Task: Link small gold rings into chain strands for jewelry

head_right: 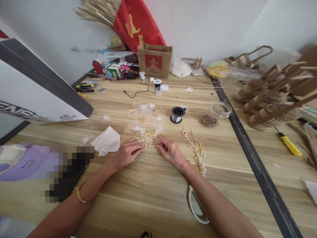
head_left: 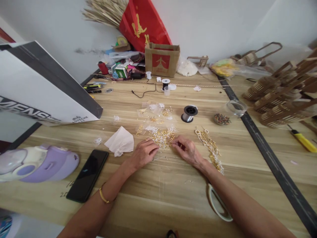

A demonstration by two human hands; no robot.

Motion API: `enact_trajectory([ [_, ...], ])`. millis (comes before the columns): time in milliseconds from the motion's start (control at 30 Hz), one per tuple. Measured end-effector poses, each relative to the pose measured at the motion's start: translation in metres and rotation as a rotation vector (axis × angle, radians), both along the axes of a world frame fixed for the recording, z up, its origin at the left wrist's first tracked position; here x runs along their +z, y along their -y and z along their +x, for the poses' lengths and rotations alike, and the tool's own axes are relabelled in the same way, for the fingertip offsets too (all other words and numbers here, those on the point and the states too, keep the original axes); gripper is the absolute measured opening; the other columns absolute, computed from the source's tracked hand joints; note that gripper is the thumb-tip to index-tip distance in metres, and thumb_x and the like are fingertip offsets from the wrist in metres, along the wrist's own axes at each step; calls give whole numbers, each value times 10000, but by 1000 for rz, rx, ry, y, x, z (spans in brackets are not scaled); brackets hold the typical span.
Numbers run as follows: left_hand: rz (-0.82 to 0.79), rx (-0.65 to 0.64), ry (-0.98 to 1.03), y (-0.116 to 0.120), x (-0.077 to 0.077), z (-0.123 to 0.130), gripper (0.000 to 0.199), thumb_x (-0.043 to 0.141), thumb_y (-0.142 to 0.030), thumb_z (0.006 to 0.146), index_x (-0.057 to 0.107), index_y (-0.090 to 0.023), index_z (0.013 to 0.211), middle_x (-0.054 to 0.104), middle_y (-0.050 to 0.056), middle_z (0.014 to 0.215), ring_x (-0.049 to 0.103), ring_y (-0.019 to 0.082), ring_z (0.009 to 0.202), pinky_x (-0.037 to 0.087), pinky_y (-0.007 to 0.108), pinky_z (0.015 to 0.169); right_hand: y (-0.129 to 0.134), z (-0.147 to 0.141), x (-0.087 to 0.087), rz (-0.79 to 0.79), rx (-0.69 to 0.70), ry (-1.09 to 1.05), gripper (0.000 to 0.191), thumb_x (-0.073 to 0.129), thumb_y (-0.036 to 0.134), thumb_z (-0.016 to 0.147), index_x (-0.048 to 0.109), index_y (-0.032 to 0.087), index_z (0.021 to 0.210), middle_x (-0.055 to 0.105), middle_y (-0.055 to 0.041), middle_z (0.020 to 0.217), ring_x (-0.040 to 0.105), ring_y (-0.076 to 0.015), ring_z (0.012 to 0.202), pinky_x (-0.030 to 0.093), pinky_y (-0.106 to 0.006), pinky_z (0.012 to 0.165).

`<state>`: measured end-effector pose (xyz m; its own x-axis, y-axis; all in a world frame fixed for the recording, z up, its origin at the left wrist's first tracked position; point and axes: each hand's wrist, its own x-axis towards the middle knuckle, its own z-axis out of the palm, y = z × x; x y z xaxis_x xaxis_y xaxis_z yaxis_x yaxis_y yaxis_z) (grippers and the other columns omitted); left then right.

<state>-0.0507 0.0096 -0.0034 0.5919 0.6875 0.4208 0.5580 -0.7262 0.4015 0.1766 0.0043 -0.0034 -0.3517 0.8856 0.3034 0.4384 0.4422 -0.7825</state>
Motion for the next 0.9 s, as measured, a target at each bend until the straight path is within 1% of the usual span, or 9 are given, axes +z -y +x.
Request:
enact_trajectory([
  [167,-21,38,53,-1,2,0,114,533,-112,834,641,-148,821,642,55,758,583,160,740,481,311,729,0,0,-3,-16,4,1,94,502,209,855,574,168,809,550,-13,678,480,-118,581,370,-228,519],
  [300,-47,76,90,-2,0,-1,99,563,-112,815,651,-156,825,651,55,769,590,165,761,486,296,708,-1,1,-5,-26,5,4,101,506,234,867,572,172,822,541,-5,662,474,-117,572,361,-230,510],
  [500,-74,124,133,-5,-6,-4,94,575,-127,809,659,-167,815,652,41,774,601,153,742,487,291,717,-1,1,-6,-15,5,17,124,502,246,875,587,172,826,582,-20,709,487,-114,575,370,-228,509],
  [667,-114,165,143,-6,-4,-6,94,571,-133,811,662,-160,815,657,47,788,608,156,751,492,292,718,-1,1,-7,-10,5,23,119,503,238,873,589,173,824,589,-22,707,483,-111,556,375,-230,504],
  [767,-109,185,148,-7,-3,-6,81,582,-138,804,659,-161,798,660,46,778,613,159,742,497,295,709,-2,1,-8,0,2,32,118,505,240,871,593,174,829,595,-27,715,481,-113,547,382,-236,505],
  [900,-87,185,157,-8,-5,-6,79,584,-137,806,657,-166,797,664,42,773,615,160,743,497,300,723,-1,1,-7,5,-5,44,119,507,241,868,594,173,825,585,-22,690,486,-117,549,383,-238,509],
])
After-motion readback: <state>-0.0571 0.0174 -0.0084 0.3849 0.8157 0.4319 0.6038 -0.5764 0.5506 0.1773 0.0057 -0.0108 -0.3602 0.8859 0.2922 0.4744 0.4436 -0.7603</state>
